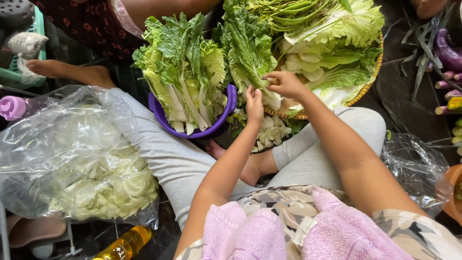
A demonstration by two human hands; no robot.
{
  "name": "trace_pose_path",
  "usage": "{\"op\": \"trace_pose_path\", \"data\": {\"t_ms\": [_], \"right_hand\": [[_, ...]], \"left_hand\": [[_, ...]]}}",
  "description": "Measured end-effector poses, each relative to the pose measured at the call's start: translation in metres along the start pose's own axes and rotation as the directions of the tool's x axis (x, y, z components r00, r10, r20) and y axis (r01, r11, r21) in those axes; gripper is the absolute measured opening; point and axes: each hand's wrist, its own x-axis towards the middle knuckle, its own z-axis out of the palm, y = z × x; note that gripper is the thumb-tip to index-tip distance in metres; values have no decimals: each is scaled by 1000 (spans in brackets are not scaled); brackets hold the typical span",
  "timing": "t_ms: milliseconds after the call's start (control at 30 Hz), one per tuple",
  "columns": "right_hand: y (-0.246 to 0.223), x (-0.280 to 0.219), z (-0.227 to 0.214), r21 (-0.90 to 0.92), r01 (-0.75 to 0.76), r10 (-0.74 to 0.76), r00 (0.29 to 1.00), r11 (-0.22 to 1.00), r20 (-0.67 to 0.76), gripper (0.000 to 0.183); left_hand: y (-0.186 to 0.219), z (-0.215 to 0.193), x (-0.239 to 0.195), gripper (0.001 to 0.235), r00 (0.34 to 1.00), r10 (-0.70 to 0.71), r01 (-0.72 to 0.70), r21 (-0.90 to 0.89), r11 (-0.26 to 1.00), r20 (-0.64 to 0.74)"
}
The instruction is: The person sits on the floor and manually separates leaves from stalks of leafy green vegetables. They pick up bunches, peel off outer leaves, and place the separated parts into a purple bucket and a woven basket.
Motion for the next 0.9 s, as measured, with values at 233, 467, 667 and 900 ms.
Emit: {"op": "trace_pose_path", "data": {"t_ms": [233, 467, 667, 900], "right_hand": [[165, -11, -86, -711, -309, 368, 927, 631, -76, 30], [108, -54, -96, -857, 162, 278, 902, 488, 329, 46], [111, -53, -100, -843, 384, 158, 870, 376, 467, 41], [103, -71, -107, -756, 389, 53, 872, 527, 486, 55]], "left_hand": [[7, -63, -41, 44, 998, 21, -33, 192, 981, 65], [35, -129, -77, 22, 960, -153, 44, 411, 910, 234], [56, -158, -89, 22, 990, -97, 64, 294, 954, 100], [57, -164, -99, 22, 991, -134, 132, 209, 969, -2]]}}
